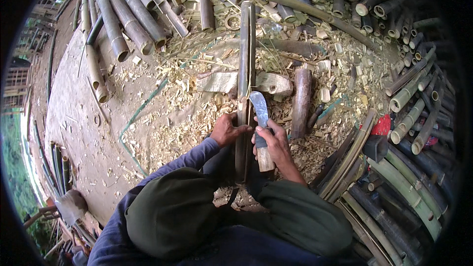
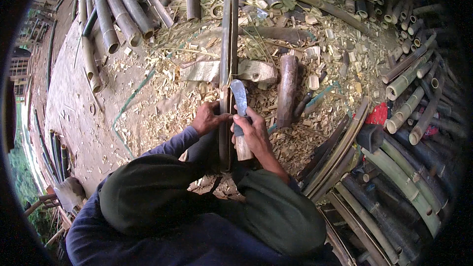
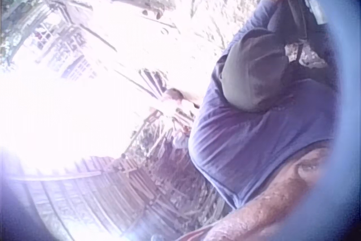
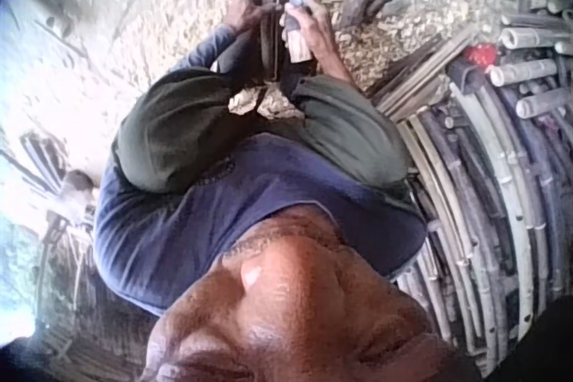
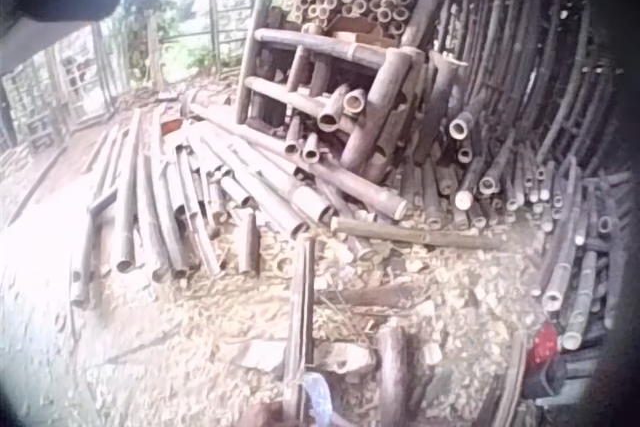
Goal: The person sits on the ground and uses a wooden mallet to strike a wedge inserted into a bamboo pole, splitting it lengthwise. The person then uses a knife to shave and smooth the split edges of the bamboo.
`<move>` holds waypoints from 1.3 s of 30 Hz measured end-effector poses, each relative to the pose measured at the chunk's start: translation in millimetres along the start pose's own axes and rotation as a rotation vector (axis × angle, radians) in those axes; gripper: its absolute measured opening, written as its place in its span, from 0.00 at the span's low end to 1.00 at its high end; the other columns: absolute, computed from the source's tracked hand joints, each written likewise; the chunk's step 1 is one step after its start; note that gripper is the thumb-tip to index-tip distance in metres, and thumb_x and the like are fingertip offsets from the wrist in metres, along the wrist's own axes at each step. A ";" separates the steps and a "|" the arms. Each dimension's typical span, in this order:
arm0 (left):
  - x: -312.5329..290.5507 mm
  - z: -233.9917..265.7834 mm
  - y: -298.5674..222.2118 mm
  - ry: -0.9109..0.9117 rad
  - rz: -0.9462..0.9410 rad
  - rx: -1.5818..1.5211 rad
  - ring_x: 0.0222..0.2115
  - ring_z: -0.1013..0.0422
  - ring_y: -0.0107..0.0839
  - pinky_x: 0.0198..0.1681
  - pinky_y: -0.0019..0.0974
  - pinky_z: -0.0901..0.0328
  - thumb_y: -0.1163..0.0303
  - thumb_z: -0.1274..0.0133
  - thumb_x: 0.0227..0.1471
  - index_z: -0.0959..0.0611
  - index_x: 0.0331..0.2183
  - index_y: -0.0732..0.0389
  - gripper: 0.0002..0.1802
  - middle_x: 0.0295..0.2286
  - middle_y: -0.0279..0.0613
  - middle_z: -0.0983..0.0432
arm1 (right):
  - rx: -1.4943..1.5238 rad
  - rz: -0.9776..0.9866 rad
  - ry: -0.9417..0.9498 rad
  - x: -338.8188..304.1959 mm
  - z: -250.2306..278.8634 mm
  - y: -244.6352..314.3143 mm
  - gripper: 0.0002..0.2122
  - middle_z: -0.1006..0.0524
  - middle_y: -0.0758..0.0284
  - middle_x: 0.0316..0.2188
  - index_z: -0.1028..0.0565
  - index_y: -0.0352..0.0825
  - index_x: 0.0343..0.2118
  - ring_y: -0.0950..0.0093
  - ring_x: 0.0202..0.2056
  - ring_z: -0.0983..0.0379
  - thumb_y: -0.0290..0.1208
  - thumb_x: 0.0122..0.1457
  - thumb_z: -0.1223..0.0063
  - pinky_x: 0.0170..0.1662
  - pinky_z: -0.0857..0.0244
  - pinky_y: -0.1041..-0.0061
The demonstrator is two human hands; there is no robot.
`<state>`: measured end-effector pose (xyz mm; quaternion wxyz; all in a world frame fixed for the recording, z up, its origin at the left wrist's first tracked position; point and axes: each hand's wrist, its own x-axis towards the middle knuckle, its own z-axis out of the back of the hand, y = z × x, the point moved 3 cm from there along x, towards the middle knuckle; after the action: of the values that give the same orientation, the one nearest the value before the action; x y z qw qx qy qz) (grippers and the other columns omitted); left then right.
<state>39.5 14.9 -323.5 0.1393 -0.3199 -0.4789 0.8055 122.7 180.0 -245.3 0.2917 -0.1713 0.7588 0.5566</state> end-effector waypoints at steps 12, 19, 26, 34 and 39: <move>4.0 -3.4 8.2 -0.022 -0.021 0.017 0.26 0.21 0.43 0.35 0.46 0.29 0.53 0.32 0.46 0.15 0.37 0.67 0.26 0.26 0.56 0.18 | 0.077 0.014 0.024 15.7 5.4 22.8 0.20 0.25 0.66 0.22 0.28 0.29 0.54 0.75 0.16 0.28 0.34 0.62 0.46 0.18 0.30 0.75; 9.9 1.8 12.2 0.039 0.032 0.064 0.29 0.21 0.33 0.38 0.42 0.29 0.52 0.31 0.47 0.14 0.41 0.63 0.26 0.29 0.50 0.16 | -0.160 0.371 -0.055 107.7 0.1 54.1 0.12 0.24 0.72 0.25 0.22 0.32 0.36 0.80 0.26 0.27 0.37 0.60 0.44 0.32 0.33 0.79; 10.1 2.7 9.6 0.047 0.002 0.000 0.31 0.20 0.34 0.40 0.42 0.28 0.54 0.31 0.48 0.14 0.41 0.63 0.24 0.30 0.48 0.16 | -0.098 0.353 -0.087 111.8 12.4 57.8 0.21 0.20 0.64 0.29 0.24 0.27 0.52 0.76 0.25 0.23 0.35 0.59 0.44 0.28 0.28 0.75; 8.3 5.3 3.4 0.059 0.047 0.073 0.32 0.21 0.32 0.39 0.41 0.28 0.55 0.31 0.48 0.13 0.41 0.63 0.24 0.31 0.46 0.15 | -0.104 0.322 0.028 162.4 13.2 120.7 0.15 0.22 0.62 0.21 0.24 0.33 0.46 0.72 0.14 0.25 0.38 0.61 0.45 0.15 0.30 0.72; 5.0 0.4 21.6 -0.006 0.002 -0.087 0.28 0.23 0.42 0.36 0.45 0.30 0.48 0.32 0.45 0.14 0.36 0.64 0.27 0.28 0.52 0.18 | -0.154 0.331 0.016 196.8 4.7 158.5 0.12 0.21 0.65 0.22 0.20 0.29 0.35 0.74 0.18 0.25 0.35 0.58 0.43 0.19 0.30 0.73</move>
<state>37.3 6.5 -343.8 0.1231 -0.3239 -0.5137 0.7849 -120.5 248.2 -252.9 0.1759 -0.0705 0.7340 0.6522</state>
